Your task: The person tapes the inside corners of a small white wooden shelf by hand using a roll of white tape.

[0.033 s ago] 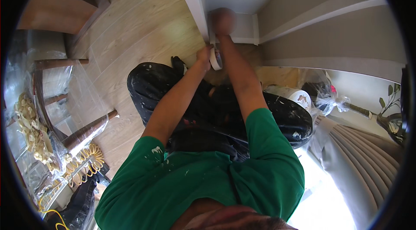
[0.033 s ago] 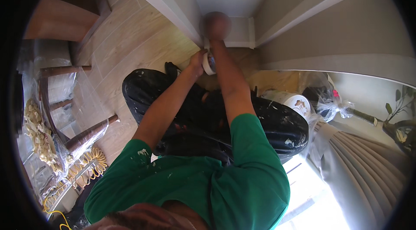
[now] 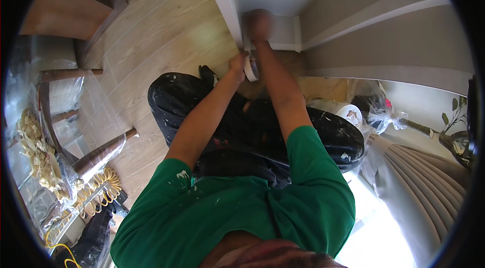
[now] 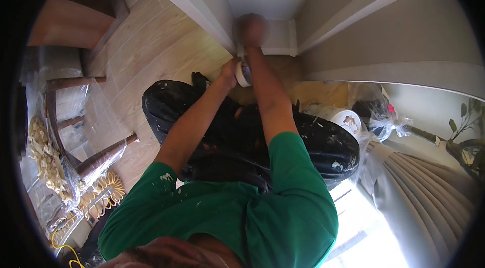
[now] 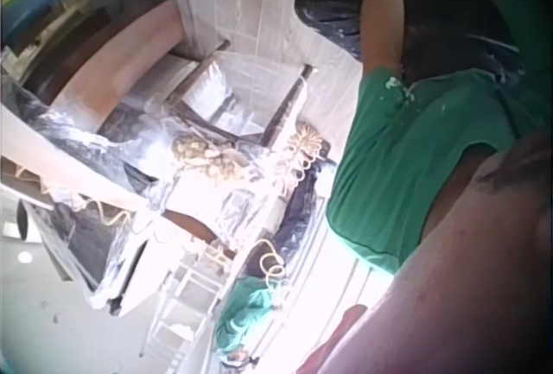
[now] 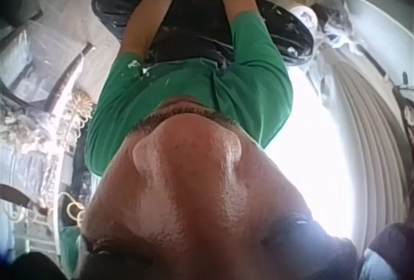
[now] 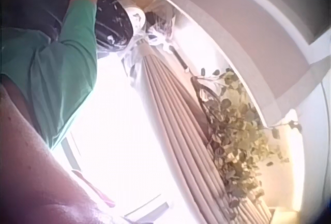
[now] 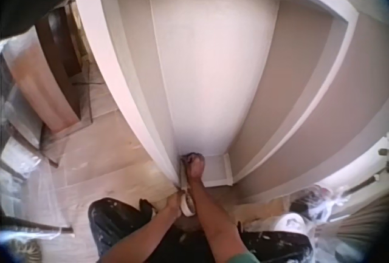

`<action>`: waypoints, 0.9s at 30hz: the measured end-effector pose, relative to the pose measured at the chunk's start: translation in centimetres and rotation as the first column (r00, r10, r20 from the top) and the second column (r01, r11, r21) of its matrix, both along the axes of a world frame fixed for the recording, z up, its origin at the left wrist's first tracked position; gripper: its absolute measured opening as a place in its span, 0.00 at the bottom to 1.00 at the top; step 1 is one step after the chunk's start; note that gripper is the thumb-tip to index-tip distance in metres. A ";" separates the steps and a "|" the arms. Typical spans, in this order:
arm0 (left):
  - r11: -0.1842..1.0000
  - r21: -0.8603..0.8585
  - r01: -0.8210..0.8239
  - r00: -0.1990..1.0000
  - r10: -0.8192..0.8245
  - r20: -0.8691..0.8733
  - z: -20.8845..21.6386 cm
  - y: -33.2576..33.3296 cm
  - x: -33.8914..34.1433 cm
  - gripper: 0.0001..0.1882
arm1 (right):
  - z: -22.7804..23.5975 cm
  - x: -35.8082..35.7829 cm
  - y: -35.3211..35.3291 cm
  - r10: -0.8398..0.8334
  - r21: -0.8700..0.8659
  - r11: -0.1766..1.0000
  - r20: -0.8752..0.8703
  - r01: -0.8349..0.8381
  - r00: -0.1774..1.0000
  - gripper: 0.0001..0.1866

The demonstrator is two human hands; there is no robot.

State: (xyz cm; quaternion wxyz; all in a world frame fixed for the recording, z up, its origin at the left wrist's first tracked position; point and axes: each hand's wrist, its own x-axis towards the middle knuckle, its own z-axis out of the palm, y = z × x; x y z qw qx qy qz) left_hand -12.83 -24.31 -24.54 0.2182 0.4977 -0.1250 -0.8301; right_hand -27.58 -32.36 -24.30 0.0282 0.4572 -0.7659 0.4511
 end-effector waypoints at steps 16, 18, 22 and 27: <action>0.992 0.071 0.107 0.992 -0.101 -0.077 -2.6 -1.3 0.3 0.13 | 1.3 -0.4 2.2 0.158 0.049 0.987 -0.038 -0.156 0.987 0.16; 0.991 0.068 0.112 0.991 -0.107 -0.085 -2.5 -1.3 0.5 0.13 | 1.4 -0.2 2.2 0.157 0.021 0.988 -0.049 -0.156 0.986 0.19; 0.991 0.065 0.121 0.985 -0.111 -0.135 -2.5 -1.3 0.6 0.13 | 1.0 -0.3 2.1 0.133 0.002 0.991 -0.040 -0.133 0.990 0.19; 0.989 0.103 0.109 0.988 -0.096 -0.124 -2.4 -1.4 0.6 0.14 | 0.5 -0.2 2.0 0.144 0.006 0.990 0.014 -0.144 0.990 0.15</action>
